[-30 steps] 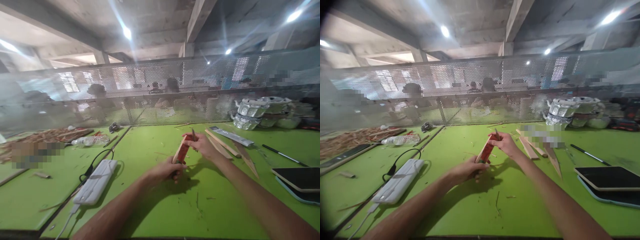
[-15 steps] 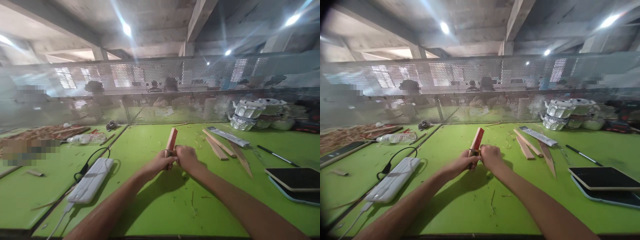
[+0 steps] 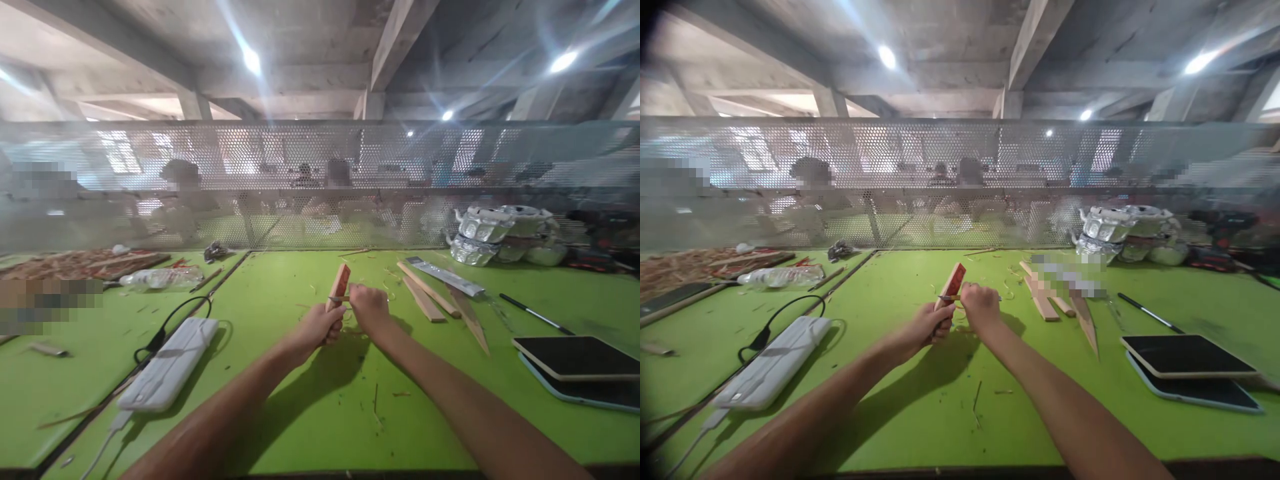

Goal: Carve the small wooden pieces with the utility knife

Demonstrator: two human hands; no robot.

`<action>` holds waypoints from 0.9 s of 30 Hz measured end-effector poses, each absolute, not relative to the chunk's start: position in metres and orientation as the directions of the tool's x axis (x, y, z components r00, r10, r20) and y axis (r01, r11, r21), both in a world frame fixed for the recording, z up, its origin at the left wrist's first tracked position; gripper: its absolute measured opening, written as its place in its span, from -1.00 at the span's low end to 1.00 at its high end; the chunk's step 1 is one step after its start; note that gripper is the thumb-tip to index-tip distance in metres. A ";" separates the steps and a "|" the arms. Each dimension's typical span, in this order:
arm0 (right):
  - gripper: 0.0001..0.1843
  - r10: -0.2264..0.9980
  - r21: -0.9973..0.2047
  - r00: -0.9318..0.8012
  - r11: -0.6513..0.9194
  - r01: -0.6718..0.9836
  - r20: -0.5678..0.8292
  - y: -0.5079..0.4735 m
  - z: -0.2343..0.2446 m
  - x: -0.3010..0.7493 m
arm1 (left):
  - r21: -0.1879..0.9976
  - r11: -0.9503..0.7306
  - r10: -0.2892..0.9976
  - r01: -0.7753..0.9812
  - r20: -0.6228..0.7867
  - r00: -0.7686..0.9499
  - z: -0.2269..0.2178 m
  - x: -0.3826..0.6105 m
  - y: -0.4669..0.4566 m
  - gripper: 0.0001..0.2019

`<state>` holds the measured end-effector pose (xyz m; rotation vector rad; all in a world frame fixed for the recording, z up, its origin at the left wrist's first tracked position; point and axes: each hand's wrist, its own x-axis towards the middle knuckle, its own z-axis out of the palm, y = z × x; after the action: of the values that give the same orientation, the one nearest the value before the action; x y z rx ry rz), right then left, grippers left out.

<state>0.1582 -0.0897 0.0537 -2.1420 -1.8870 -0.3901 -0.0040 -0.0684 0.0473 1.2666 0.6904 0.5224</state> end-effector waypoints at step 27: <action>-0.30 0.907 -0.576 0.253 -0.013 0.817 0.337 -0.066 0.032 0.189 | 0.887 0.453 0.559 0.088 -0.360 0.747 0.033 -0.009 -0.046 -0.66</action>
<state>0.1893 -0.0658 0.0320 -1.8347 -1.5735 0.1654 -0.0094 -0.0456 0.0334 1.0792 0.6950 0.3217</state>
